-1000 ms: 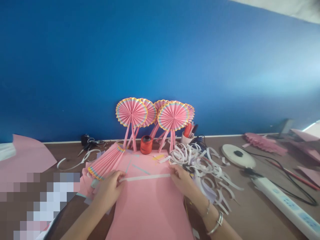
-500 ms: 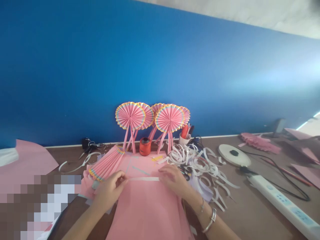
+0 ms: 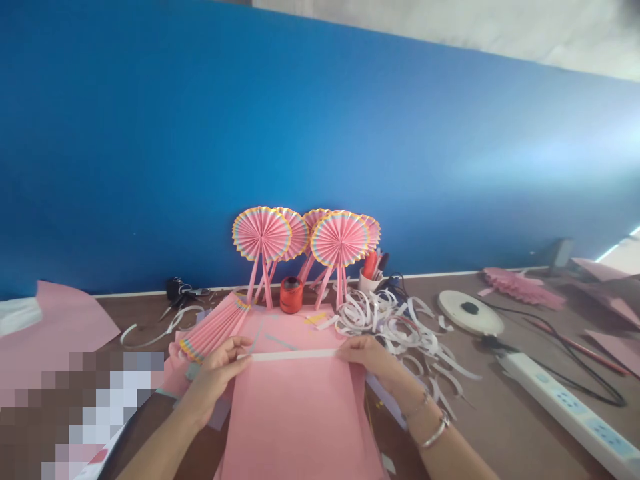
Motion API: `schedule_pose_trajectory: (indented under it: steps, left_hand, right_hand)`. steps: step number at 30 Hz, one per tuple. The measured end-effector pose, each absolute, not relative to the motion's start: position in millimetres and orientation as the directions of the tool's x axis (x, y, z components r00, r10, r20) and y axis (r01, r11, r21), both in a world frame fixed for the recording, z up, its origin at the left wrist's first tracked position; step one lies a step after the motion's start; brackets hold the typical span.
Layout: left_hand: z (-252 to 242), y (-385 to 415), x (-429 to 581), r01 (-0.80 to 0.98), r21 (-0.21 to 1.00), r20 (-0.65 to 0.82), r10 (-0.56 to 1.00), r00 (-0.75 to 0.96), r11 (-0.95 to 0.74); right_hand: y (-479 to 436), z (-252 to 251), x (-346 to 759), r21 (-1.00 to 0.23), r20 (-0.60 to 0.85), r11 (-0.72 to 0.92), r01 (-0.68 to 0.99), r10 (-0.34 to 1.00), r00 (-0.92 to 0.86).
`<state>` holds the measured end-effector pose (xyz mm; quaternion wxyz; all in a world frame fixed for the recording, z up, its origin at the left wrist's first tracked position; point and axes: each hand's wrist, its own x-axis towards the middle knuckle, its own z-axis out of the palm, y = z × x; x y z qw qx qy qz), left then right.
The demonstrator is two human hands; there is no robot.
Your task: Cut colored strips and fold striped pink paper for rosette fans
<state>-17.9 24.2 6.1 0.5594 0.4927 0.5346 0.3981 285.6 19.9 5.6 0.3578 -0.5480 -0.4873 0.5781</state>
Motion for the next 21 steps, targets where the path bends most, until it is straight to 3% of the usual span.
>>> schedule_pose_trajectory:
  steps: [5,8,11,17,21]
  left_hand:
    - [0.1,30.5,-25.6,0.292,0.953,-0.101,0.992,0.078,0.074]
    - [-2.6,31.0,-26.0,0.522,0.832,0.197,0.98,0.033,-0.185]
    - [1.7,23.6,-16.3,0.651,0.636,0.443,0.887,0.131,-0.414]
    - [17.2,10.3,23.9,0.617,0.575,0.335,0.843,0.42,-0.536]
    - [28.2,18.1,33.4,0.659,0.638,0.039,0.871,0.49,-0.399]
  right_hand:
    - [21.4,4.2,284.4,-0.968,-0.248,-0.242,0.067,0.964,-0.092]
    - [22.5,0.7,279.2,-0.983,-0.126,-0.117,0.14,0.991,-0.054]
    - [20.8,0.7,269.7,-0.972,-0.006,0.017,0.233,0.995,-0.097]
    - [9.5,6.8,247.3,-0.929,0.089,0.153,0.336,0.976,-0.197]
    - [10.2,6.1,247.7,-0.94,0.112,0.164,0.298,0.977,-0.183]
